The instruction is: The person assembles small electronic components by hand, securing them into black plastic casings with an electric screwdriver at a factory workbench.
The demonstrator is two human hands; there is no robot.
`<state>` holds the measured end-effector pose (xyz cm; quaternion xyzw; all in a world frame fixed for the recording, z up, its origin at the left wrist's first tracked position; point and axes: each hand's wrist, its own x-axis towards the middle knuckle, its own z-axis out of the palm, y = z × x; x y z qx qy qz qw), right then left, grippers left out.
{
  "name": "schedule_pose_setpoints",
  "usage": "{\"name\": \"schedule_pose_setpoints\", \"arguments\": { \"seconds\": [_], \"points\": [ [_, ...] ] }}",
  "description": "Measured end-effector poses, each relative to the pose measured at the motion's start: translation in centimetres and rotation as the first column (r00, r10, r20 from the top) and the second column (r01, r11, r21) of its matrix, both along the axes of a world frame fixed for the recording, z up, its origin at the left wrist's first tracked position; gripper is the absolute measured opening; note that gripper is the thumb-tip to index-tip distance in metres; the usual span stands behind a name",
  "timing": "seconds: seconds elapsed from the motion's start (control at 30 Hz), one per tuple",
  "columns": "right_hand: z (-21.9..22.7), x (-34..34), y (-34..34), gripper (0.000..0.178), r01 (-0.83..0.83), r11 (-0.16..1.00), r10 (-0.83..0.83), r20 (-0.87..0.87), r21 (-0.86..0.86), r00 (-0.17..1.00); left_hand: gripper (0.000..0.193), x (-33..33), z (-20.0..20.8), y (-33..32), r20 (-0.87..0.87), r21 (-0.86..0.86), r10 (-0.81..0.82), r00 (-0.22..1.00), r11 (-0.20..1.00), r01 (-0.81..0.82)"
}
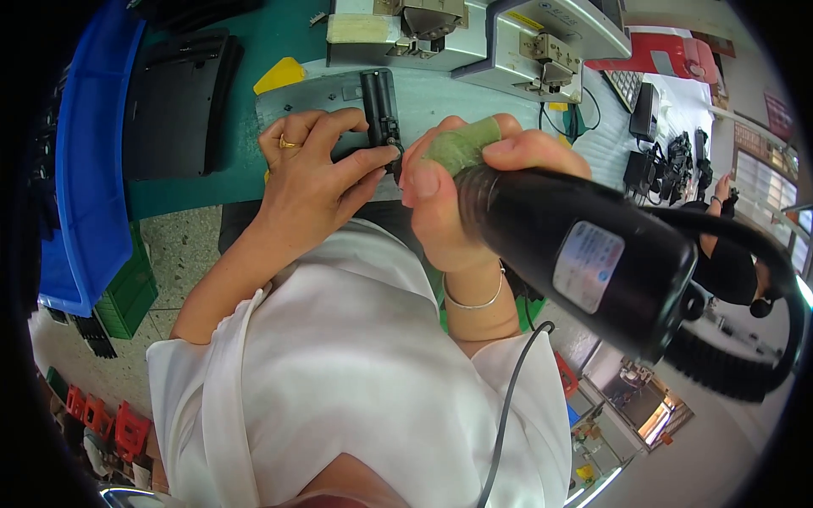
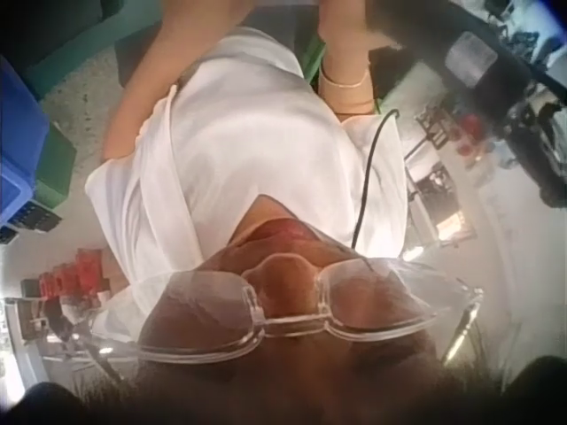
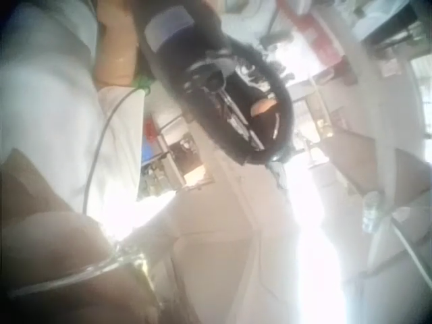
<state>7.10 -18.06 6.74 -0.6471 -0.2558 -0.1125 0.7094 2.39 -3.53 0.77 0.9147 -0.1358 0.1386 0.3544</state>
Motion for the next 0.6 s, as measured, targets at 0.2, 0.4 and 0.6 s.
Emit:
{"name": "schedule_pose_setpoints", "arguments": {
  "seconds": [0.2,0.4,0.6],
  "points": [
    [-0.6,0.0,-0.4,0.05,0.052,0.995,-0.06,0.093,0.083,0.994,0.032,0.1,0.4,0.0,0.031,0.006,-0.025,0.999,1.0,0.025],
    [2.2,2.0,-5.2,0.053,0.118,0.926,-0.107,-0.05,0.359,0.993,0.029,0.0,0.4,0.0,0.059,0.027,-0.037,0.998,0.999,0.036],
    [4.7,6.7,-9.4,0.047,0.264,0.873,-0.365,0.191,0.411,0.911,0.027,0.1,1.0,-0.1,0.089,0.058,-0.055,0.995,0.997,0.05]
  ]
}}
